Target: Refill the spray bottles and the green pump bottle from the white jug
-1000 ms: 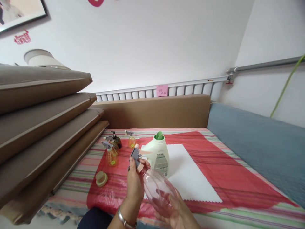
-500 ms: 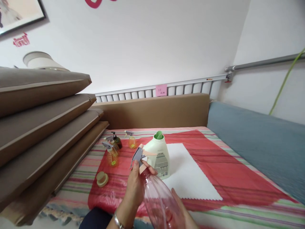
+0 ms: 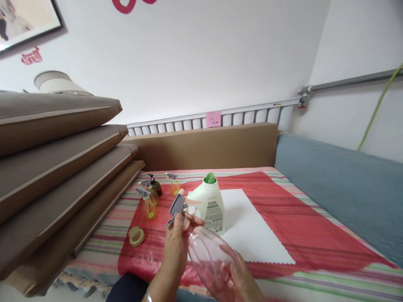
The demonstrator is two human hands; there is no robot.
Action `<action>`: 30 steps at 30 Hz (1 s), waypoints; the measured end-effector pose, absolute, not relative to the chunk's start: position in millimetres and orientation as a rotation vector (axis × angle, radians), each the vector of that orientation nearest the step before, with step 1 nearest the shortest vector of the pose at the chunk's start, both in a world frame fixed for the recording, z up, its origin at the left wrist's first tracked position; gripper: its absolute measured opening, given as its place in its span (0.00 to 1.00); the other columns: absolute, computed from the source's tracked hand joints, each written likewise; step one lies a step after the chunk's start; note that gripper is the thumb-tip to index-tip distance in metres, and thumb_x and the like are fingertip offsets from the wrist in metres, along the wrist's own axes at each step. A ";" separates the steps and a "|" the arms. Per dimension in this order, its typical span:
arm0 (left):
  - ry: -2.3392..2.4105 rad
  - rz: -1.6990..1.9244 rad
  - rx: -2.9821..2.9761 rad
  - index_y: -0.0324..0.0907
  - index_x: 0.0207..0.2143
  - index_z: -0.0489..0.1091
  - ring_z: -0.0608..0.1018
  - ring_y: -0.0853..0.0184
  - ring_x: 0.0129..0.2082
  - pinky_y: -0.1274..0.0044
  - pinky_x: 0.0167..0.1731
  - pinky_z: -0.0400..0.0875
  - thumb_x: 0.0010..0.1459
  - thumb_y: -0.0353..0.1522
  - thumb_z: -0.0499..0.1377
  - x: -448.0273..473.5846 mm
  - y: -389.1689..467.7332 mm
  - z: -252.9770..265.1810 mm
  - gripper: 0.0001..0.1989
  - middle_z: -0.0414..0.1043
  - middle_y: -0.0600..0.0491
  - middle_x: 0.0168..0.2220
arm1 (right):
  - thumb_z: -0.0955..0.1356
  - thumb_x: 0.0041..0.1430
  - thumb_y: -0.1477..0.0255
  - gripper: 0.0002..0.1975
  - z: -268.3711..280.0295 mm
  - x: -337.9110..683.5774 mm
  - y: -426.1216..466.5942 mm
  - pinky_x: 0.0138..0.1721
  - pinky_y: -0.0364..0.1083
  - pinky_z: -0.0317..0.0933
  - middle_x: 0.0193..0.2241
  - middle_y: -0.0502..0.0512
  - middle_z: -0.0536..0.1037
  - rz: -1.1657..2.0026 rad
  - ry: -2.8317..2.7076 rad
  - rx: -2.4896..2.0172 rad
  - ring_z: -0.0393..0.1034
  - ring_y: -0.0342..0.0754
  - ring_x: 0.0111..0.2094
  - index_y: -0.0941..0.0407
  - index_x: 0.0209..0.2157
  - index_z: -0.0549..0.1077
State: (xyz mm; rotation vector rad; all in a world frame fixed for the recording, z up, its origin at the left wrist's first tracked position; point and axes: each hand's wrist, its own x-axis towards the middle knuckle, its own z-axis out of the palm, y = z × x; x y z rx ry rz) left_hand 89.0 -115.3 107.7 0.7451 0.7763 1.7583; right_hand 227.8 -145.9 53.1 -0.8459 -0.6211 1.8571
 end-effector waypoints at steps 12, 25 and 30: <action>0.601 1.531 0.723 0.39 0.27 0.66 0.78 0.58 0.33 0.66 0.42 0.64 0.56 0.47 0.50 92.3 -119.4 118.0 0.20 0.76 0.46 0.26 | 0.62 0.53 0.49 0.29 39.5 232.6 -141.9 0.35 0.43 0.67 0.31 0.61 0.80 2.484 -0.217 -0.494 0.75 0.50 0.34 0.63 0.33 0.75; 0.723 1.585 0.964 0.38 0.30 0.68 0.77 0.59 0.35 0.66 0.45 0.63 0.55 0.42 0.54 87.2 -120.3 106.5 0.15 0.77 0.46 0.27 | 0.57 0.55 0.48 0.33 50.4 233.9 -145.7 0.25 0.42 0.67 0.22 0.61 0.79 2.474 -0.279 -0.537 0.74 0.49 0.23 0.64 0.31 0.74; 0.773 1.635 0.896 0.38 0.31 0.68 0.77 0.58 0.35 0.65 0.45 0.63 0.53 0.42 0.56 86.6 -119.8 109.9 0.15 0.77 0.46 0.27 | 0.61 0.54 0.50 0.26 48.5 238.2 -143.2 0.25 0.42 0.66 0.24 0.56 0.79 2.382 -0.399 -0.476 0.75 0.49 0.26 0.59 0.34 0.72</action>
